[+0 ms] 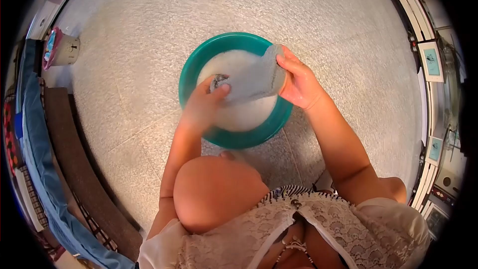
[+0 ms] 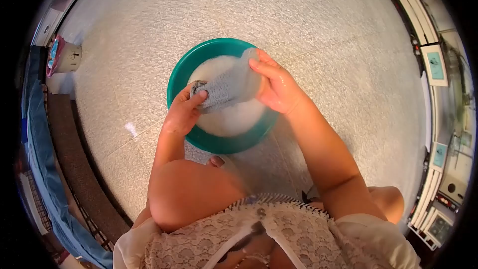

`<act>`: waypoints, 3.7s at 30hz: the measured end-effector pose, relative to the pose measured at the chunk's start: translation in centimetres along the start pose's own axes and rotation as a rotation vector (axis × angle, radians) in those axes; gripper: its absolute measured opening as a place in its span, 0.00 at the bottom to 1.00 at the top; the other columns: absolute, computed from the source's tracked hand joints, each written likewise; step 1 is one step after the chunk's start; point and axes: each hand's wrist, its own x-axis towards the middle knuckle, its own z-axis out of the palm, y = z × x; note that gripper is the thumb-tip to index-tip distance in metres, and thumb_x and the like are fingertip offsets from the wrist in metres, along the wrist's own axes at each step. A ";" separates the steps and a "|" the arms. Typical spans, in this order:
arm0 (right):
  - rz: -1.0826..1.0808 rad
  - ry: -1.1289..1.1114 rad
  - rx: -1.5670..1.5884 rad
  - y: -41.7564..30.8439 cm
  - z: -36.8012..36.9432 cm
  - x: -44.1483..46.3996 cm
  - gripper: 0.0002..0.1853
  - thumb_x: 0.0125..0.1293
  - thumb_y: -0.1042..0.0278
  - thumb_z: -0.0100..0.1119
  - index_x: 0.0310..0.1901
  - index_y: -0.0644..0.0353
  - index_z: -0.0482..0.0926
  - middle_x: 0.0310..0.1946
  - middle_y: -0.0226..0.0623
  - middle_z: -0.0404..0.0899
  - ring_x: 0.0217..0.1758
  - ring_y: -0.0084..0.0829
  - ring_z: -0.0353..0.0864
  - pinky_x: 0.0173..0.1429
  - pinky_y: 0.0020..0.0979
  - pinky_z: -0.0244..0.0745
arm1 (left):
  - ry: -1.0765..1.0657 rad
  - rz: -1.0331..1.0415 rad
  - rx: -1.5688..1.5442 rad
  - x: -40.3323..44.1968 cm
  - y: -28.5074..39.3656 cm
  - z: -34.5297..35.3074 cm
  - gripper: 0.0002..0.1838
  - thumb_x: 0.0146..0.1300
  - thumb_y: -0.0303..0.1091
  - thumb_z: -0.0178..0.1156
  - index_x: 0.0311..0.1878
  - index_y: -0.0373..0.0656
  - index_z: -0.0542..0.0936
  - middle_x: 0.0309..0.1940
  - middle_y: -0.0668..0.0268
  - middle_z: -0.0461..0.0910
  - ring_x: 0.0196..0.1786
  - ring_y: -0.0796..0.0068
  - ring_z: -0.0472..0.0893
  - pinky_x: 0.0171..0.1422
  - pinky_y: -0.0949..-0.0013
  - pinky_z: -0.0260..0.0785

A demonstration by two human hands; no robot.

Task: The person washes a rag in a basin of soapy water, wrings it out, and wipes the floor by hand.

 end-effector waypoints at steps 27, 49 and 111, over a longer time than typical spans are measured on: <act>0.013 0.691 -1.630 -23.3 -12.5 -34.9 0.17 0.79 0.51 0.54 0.57 0.55 0.77 0.48 0.35 0.83 0.53 0.31 0.81 0.57 0.34 0.76 | -0.400 0.468 1.676 6.7 1.8 13.5 0.17 0.73 0.39 0.60 0.60 0.44 0.82 0.49 0.56 0.86 0.55 0.56 0.83 0.72 0.54 0.65; -0.202 1.285 -2.214 -27.1 -54.6 -42.7 0.29 0.76 0.36 0.43 0.76 0.27 0.65 0.82 0.19 0.56 0.86 0.35 0.45 0.82 0.69 0.32 | 0.343 -0.332 1.753 9.1 -12.0 27.3 0.32 0.61 0.34 0.61 0.68 0.30 0.71 0.62 0.38 0.77 0.63 0.37 0.79 0.73 0.52 0.69; 0.032 0.723 -2.073 -10.5 -45.6 -61.5 0.40 0.66 0.43 0.64 0.77 0.46 0.63 0.84 0.38 0.49 0.86 0.44 0.45 0.83 0.61 0.41 | -0.508 0.194 1.644 -1.5 -37.3 55.8 0.32 0.66 0.39 0.63 0.71 0.40 0.68 0.67 0.48 0.73 0.70 0.45 0.72 0.74 0.50 0.64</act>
